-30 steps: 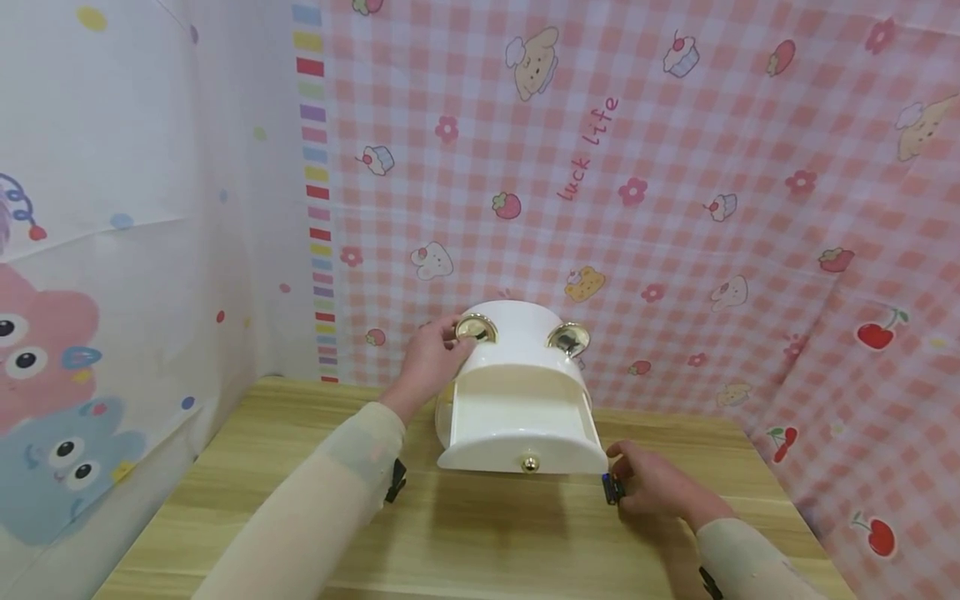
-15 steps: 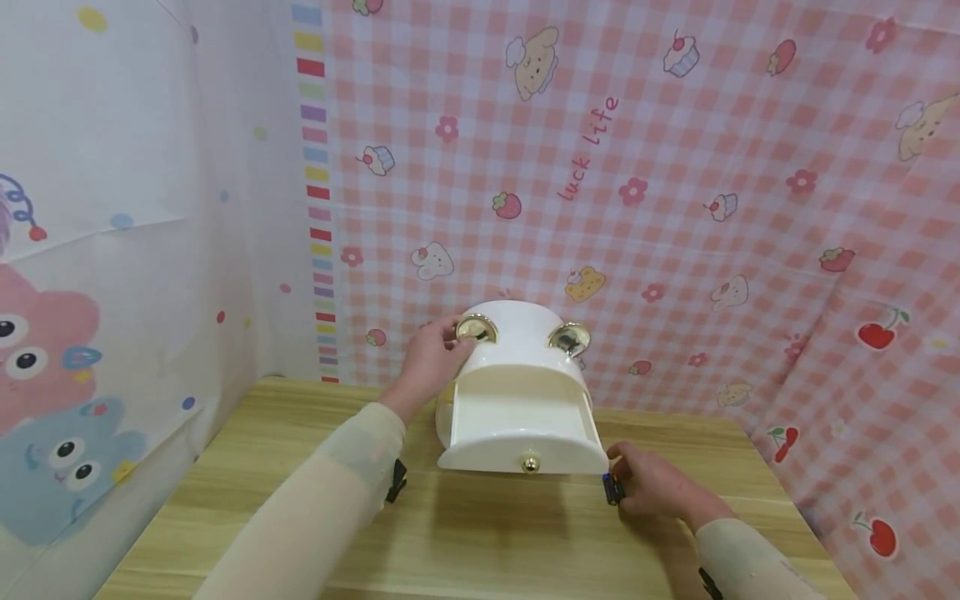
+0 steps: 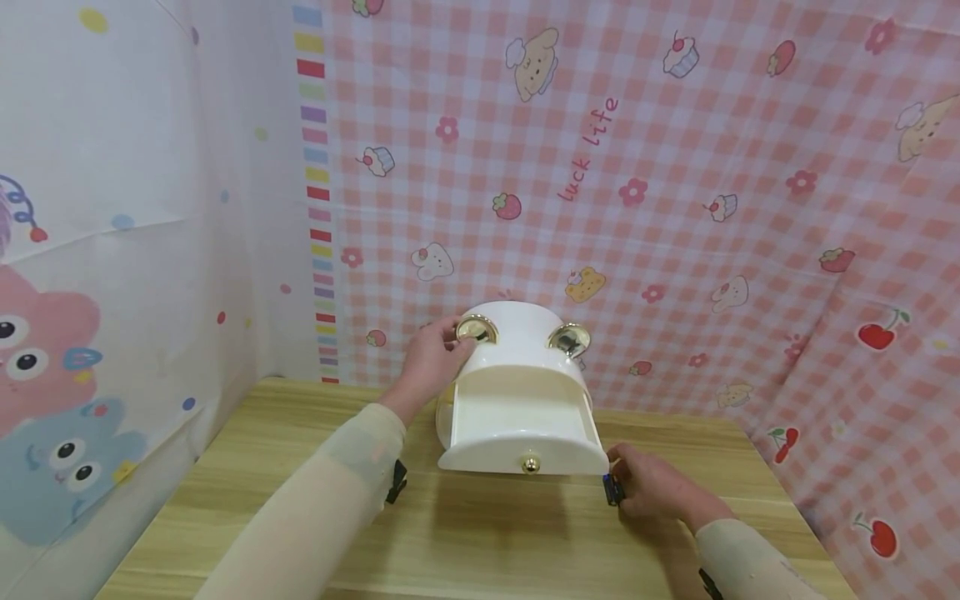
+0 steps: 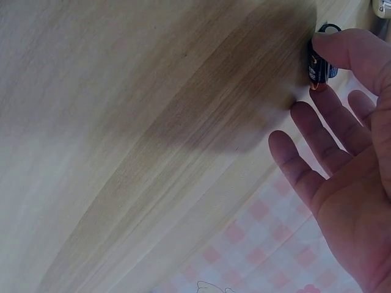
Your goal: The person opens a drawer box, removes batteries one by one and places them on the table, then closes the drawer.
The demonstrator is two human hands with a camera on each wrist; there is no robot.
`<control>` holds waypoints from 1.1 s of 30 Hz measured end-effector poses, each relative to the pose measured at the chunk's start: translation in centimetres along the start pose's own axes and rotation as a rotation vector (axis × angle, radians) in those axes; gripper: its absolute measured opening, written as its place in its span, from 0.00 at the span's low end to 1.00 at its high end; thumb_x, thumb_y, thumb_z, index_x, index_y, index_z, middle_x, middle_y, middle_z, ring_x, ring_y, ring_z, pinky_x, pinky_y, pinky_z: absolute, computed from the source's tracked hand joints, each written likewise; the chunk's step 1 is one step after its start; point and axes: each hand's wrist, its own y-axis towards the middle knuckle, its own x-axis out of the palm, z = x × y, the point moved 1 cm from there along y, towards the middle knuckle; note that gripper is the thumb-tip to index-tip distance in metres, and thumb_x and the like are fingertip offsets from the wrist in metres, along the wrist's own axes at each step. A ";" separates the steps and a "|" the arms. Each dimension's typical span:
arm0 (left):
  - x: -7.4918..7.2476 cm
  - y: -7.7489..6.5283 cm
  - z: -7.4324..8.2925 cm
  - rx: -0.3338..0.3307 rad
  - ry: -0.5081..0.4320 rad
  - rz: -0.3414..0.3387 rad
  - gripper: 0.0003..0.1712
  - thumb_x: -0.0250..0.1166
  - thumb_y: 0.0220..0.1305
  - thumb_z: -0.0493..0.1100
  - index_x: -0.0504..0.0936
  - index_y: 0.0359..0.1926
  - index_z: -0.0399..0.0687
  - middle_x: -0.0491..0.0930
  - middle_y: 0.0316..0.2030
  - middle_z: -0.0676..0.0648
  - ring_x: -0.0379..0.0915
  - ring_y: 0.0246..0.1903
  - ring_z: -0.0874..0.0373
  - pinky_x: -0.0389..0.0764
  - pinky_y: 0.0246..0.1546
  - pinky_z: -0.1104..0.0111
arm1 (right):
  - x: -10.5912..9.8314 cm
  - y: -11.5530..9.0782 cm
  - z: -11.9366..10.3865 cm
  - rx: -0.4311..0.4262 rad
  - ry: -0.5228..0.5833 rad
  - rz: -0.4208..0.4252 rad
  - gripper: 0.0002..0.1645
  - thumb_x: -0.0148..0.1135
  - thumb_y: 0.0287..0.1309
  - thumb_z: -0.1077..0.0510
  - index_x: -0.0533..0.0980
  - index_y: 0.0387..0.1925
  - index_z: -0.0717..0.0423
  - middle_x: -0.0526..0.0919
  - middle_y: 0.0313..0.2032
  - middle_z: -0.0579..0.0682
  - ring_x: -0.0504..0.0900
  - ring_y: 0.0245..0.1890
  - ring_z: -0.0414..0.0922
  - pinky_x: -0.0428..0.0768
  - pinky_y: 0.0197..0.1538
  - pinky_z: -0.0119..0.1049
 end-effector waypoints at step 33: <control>0.0 0.0 0.0 0.002 -0.010 -0.013 0.20 0.64 0.77 0.44 0.82 0.66 0.51 0.84 0.64 0.39 0.84 0.62 0.41 0.87 0.60 0.52 | -2.3 -1.7 -4.1 0.148 0.024 0.110 0.20 0.76 0.64 0.50 0.83 0.54 0.52 0.90 0.52 0.50 0.87 0.54 0.51 0.86 0.57 0.55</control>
